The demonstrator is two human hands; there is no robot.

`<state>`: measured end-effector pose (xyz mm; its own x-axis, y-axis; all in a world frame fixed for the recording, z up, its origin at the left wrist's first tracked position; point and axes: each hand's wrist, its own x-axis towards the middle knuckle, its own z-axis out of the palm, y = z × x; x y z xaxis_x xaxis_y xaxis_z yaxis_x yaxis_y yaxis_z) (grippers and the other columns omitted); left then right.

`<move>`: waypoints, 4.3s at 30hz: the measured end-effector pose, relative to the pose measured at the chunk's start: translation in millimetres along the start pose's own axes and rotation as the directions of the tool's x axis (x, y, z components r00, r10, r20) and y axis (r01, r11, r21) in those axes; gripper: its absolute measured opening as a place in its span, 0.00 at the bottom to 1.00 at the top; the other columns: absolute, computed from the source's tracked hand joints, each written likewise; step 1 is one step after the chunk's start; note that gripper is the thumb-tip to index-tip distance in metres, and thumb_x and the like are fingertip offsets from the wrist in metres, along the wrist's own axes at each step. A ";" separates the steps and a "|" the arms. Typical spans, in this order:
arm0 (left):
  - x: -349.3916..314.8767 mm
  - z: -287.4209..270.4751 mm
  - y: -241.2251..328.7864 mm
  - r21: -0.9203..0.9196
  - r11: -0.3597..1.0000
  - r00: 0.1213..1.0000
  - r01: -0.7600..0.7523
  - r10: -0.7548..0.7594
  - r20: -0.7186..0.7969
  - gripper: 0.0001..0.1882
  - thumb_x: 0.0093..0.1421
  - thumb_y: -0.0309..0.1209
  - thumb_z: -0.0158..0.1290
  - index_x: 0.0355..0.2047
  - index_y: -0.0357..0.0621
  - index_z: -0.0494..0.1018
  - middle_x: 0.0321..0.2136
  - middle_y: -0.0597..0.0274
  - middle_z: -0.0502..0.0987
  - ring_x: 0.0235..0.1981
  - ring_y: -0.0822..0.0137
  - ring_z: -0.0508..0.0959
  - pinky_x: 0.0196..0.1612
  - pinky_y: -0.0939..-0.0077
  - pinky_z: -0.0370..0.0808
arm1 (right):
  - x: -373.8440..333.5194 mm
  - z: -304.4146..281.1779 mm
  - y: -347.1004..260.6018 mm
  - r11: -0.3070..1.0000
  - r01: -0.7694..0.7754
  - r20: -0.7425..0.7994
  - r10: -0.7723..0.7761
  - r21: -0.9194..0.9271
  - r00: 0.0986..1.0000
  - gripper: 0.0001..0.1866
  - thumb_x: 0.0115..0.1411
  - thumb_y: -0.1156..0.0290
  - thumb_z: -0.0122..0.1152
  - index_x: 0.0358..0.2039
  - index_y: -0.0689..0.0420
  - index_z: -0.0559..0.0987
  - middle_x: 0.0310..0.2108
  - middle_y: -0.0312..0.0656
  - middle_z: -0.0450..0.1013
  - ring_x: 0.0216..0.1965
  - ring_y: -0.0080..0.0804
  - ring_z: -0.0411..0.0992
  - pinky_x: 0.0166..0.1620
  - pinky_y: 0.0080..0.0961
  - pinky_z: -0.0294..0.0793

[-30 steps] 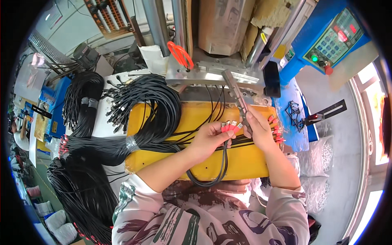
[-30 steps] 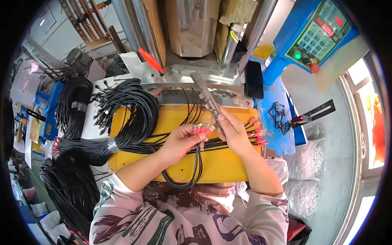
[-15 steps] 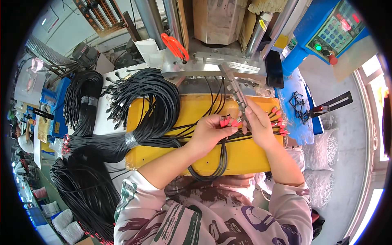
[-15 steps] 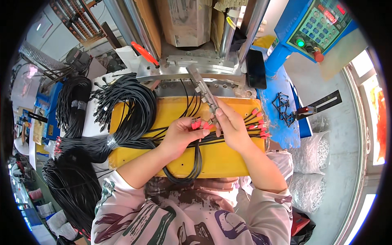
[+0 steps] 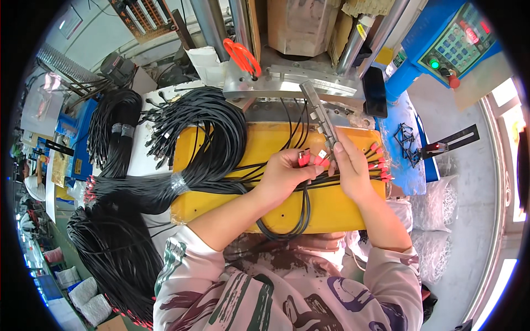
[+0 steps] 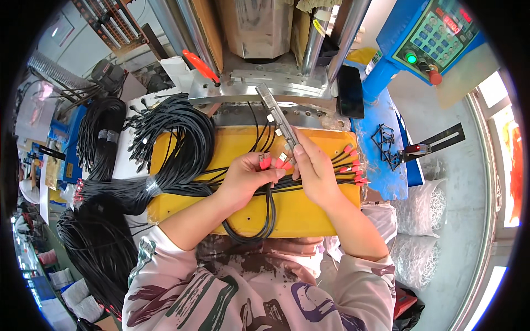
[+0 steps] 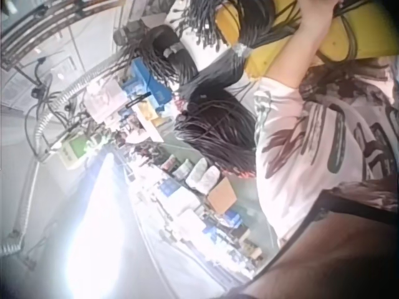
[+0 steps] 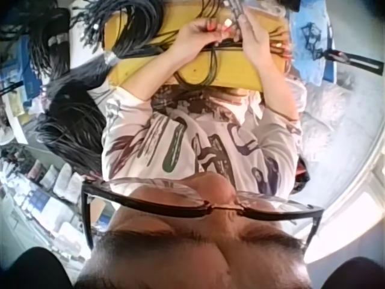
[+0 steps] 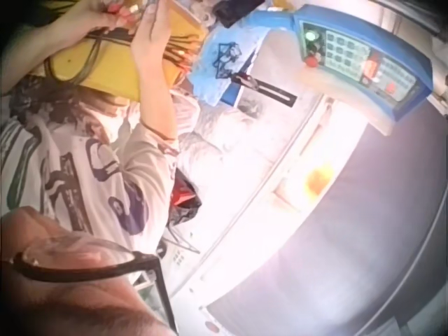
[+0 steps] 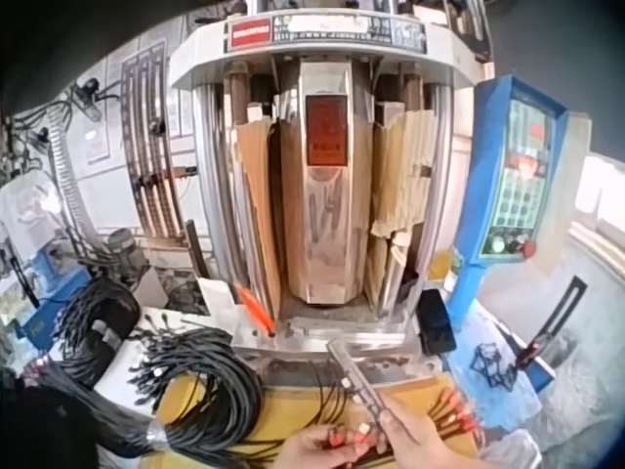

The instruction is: The person inserts USB cable ends into a metal fixture, positions them inside a machine press, operates the machine using control buttons, and removes the processed cables.

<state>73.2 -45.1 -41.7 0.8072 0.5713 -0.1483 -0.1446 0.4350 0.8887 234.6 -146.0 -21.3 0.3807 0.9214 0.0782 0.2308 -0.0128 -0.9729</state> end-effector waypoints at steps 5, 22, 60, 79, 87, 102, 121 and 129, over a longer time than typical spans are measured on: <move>-0.7 -1.9 -3.4 0.040 0.999 1.000 0.009 -0.009 0.007 0.05 0.59 0.21 0.63 0.37 0.35 0.81 0.30 0.65 0.82 0.29 0.78 0.76 0.34 0.81 0.73 | -1.3 -1.1 2.0 0.999 0.041 -0.040 -0.042 -0.033 0.998 0.24 0.76 0.67 0.40 0.69 0.58 0.64 0.37 0.37 0.72 0.27 0.18 0.68 0.33 0.17 0.73; 2.8 -8.6 -4.5 -0.029 0.998 0.999 -0.050 0.050 0.003 0.08 0.58 0.25 0.66 0.37 0.37 0.81 0.31 0.64 0.82 0.29 0.76 0.76 0.34 0.79 0.73 | 0.6 -2.9 -5.5 0.983 0.051 -0.011 -0.054 -0.178 0.998 0.23 0.71 0.72 0.53 0.65 0.61 0.69 0.44 0.40 0.75 0.39 0.25 0.74 0.46 0.23 0.74; 9.2 -37.5 6.6 0.089 0.992 0.995 -0.089 0.086 0.040 0.14 0.67 0.34 0.55 0.28 0.37 0.80 0.18 0.67 0.75 0.18 0.76 0.71 0.22 0.80 0.66 | -5.6 3.1 -31.3 0.781 0.070 0.125 0.010 -0.621 0.992 0.33 0.65 0.53 0.64 0.60 0.67 0.73 0.52 0.55 0.77 0.53 0.47 0.75 0.53 0.34 0.74; 15.1 -39.5 5.2 0.081 0.996 0.999 -0.023 0.021 0.026 0.12 0.68 0.35 0.56 0.45 0.40 0.81 0.32 0.69 0.80 0.31 0.78 0.75 0.36 0.81 0.72 | -1.8 -3.9 -4.9 0.818 0.190 0.078 -0.176 -0.543 0.981 0.19 0.63 0.72 0.63 0.54 0.62 0.77 0.42 0.50 0.79 0.42 0.41 0.78 0.49 0.30 0.74; 32.4 -31.4 18.2 -0.049 0.999 0.984 0.002 -0.010 -0.177 0.16 0.64 0.30 0.60 0.50 0.37 0.78 0.33 0.66 0.80 0.32 0.71 0.77 0.41 0.75 0.75 | -23.6 -21.8 -2.7 0.757 0.137 0.033 -0.151 -0.639 0.988 0.18 0.66 0.67 0.59 0.53 0.63 0.77 0.46 0.57 0.77 0.50 0.53 0.75 0.53 0.38 0.73; 125.0 -26.1 19.7 -0.402 0.912 0.983 0.081 -0.140 -0.120 0.05 0.57 0.27 0.57 0.32 0.40 0.74 0.21 0.58 0.75 0.15 0.63 0.75 0.17 0.67 0.71 | 182.5 -67.9 52.6 0.525 0.059 -0.066 -0.216 -0.849 0.974 0.23 0.72 0.58 0.46 0.54 0.64 0.77 0.53 0.58 0.75 0.56 0.48 0.73 0.61 0.39 0.67; 12.7 -14.4 8.0 -0.425 0.857 0.956 0.292 -0.247 0.159 0.07 0.63 0.28 0.58 0.40 0.41 0.74 0.25 0.61 0.78 0.26 0.69 0.80 0.30 0.72 0.78 | 125.4 -42.7 30.2 0.866 -0.017 -0.097 -0.036 -0.499 0.995 0.30 0.64 0.53 0.65 0.52 0.70 0.77 0.49 0.51 0.77 0.47 0.36 0.75 0.54 0.31 0.73; -53.5 -72.2 88.9 0.130 0.986 0.768 -0.107 0.165 -0.619 0.13 0.72 0.34 0.49 0.34 0.39 0.76 0.35 0.59 0.81 0.33 0.61 0.82 0.35 0.70 0.80 | 114.2 6.0 4.1 0.613 0.426 0.206 -0.398 -0.666 0.894 0.15 0.62 0.58 0.64 0.43 0.54 0.83 0.41 0.43 0.79 0.42 0.46 0.78 0.44 0.37 0.78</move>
<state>-24.1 13.2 13.9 0.2422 0.9412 -0.2356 -0.1544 0.2771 0.9483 273.6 -38.5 -17.6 0.0645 0.9088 0.4121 0.8995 0.1259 -0.4184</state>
